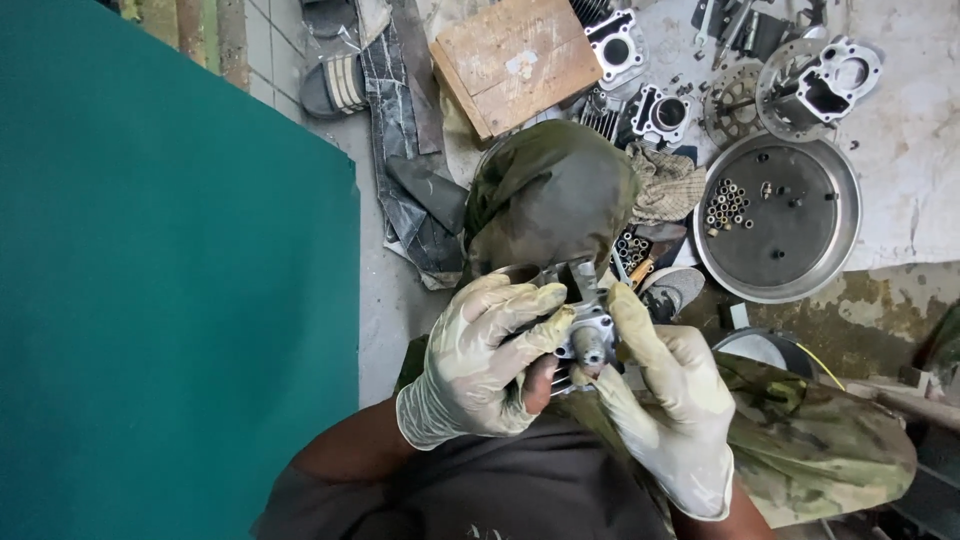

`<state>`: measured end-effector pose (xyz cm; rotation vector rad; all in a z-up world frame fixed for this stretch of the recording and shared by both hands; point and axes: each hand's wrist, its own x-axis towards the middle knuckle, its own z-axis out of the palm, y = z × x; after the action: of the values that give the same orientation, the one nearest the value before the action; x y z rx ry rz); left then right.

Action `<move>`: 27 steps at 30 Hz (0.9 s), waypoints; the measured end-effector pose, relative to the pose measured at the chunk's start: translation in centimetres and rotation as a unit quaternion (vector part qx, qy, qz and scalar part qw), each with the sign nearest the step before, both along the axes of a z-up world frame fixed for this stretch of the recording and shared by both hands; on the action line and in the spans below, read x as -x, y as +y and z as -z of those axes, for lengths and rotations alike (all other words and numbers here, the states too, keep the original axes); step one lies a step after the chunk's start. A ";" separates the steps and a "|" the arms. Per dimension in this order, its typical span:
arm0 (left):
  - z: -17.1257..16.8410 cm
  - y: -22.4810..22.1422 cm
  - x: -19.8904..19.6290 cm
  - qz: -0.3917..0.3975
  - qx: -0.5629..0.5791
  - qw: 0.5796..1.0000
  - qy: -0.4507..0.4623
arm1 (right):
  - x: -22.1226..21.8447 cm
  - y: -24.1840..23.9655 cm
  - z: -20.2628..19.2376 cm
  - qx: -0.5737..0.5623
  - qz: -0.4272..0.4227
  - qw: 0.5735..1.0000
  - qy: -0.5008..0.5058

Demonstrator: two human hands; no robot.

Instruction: The person sits on the floor and cleans a metal engine cylinder head using a cloth and a small brush. They wipe the exterior and interior surfaces, then use the brush to clean small holes before wiping again.

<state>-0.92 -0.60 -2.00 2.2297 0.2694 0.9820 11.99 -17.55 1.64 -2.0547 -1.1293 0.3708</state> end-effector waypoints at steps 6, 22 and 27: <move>-0.1 0.0 -0.2 0.006 0.025 0.999 -0.023 | -0.5 0.5 -0.3 0.031 -0.022 0.997 -0.063; 0.0 0.5 0.0 0.014 0.001 1.000 -0.013 | -0.9 0.8 -0.2 0.026 -0.060 0.997 -0.052; -0.2 0.4 0.1 0.001 0.005 1.000 -0.001 | -0.6 0.9 -0.8 0.016 -0.011 0.998 0.065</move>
<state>-1.07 -0.15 -1.82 2.2204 0.2708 0.9790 12.61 -16.67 2.39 -2.0158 -1.0752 0.5286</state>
